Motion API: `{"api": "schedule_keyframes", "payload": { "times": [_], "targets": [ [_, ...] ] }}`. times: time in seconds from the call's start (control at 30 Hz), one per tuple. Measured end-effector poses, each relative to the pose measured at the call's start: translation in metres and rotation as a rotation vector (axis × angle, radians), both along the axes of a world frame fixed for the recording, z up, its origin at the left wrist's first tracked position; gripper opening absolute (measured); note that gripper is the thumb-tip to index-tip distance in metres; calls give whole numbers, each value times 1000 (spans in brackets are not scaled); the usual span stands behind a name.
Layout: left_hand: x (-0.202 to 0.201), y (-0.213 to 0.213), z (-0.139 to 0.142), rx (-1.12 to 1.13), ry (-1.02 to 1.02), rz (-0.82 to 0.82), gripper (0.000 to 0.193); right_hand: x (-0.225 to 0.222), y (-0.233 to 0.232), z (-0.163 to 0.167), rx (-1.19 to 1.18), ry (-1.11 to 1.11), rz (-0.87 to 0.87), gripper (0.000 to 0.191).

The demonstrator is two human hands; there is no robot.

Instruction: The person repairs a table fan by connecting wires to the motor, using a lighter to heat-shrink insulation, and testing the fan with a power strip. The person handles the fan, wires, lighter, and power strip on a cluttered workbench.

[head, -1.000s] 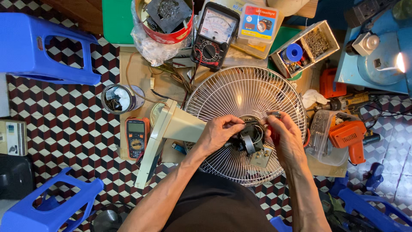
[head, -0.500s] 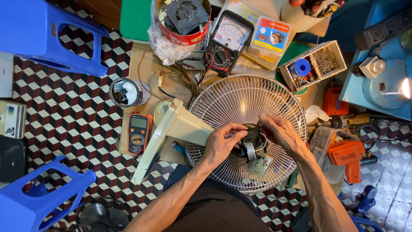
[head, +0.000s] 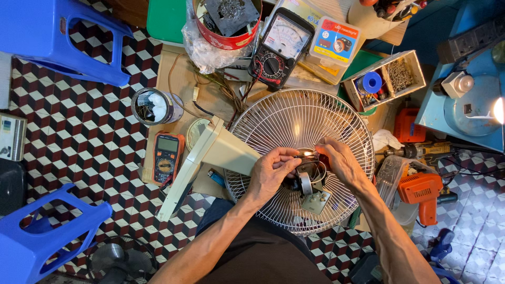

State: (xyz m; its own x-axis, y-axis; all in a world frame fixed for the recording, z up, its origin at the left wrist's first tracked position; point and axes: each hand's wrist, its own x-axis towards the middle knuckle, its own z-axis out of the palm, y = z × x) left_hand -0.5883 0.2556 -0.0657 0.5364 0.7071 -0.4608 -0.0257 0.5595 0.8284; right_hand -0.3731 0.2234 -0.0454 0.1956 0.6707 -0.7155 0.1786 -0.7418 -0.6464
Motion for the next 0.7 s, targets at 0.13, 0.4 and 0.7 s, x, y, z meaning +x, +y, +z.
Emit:
{"api": "schedule_keyframes", "payload": {
  "times": [0.13,0.4,0.7],
  "targets": [
    [-3,2,0,2,8,-10,33,-5,2,6,56,-34,40,33],
    [-6,4,2,-10,-17,-31,39,-12,1,11,146,18,-60,29],
    [-5,3,0,-27,-29,-15,41,-6,-3,12,125,85,-70,27]
  ]
}}
